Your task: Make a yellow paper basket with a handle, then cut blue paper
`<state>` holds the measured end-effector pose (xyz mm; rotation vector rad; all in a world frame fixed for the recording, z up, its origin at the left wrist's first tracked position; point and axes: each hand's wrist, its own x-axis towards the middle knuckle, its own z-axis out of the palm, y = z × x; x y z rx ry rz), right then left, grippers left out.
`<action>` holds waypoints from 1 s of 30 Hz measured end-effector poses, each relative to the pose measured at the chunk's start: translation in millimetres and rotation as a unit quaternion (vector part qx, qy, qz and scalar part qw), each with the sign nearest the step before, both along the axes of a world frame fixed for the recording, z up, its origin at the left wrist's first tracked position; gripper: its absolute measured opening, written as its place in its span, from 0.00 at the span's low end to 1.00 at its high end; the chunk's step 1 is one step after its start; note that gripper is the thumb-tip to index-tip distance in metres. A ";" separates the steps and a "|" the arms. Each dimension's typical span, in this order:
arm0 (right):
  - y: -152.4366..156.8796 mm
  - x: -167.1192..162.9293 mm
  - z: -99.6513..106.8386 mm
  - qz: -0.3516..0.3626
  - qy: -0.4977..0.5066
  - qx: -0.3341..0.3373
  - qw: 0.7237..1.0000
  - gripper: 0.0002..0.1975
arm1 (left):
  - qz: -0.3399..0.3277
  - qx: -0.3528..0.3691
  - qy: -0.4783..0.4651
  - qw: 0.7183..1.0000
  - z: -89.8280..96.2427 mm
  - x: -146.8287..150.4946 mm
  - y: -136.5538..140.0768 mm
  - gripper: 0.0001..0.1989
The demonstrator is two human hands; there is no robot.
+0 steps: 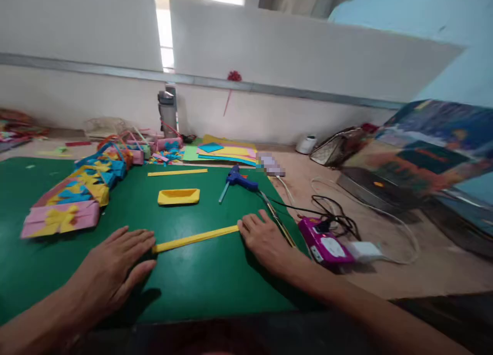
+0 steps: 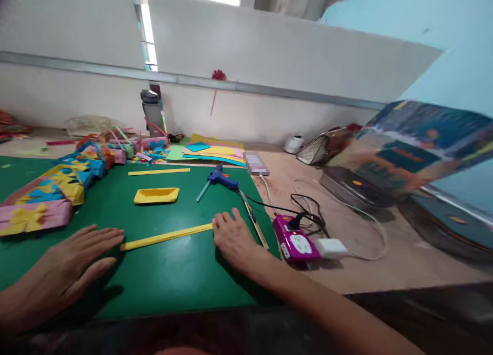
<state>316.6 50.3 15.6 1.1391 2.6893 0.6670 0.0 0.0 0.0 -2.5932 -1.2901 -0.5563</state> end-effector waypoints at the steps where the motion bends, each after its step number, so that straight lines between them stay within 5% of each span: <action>1: 3.2 -0.4 0.7 0.018 -0.002 0.000 1.000 0.11 | -0.022 0.002 -0.014 1.000 7.0 7.9 10.1 0.17; 5: 15.0 -5.5 1.9 0.063 -0.003 0.003 0.998 0.11 | -0.154 -0.030 -0.039 0.987 25.8 43.5 50.8 0.16; 10: 26.9 -14.9 3.3 0.055 0.002 -0.010 0.998 0.11 | -0.275 -0.119 -0.023 0.954 14.4 82.4 82.0 0.15; 20: 91.9 -15.0 17.8 -0.245 0.078 0.014 0.966 0.18 | -0.269 -0.105 -0.060 0.955 -20.2 82.1 77.9 0.17; 25: 117.1 -18.7 10.2 -0.315 0.115 -0.023 0.942 0.18 | -0.277 -0.093 -0.054 0.955 -13.9 85.5 76.8 0.14; 30: 113.8 -22.1 11.6 -0.310 0.189 -0.044 0.931 0.22 | -0.255 -0.100 -0.061 0.960 -16.4 84.6 75.4 0.14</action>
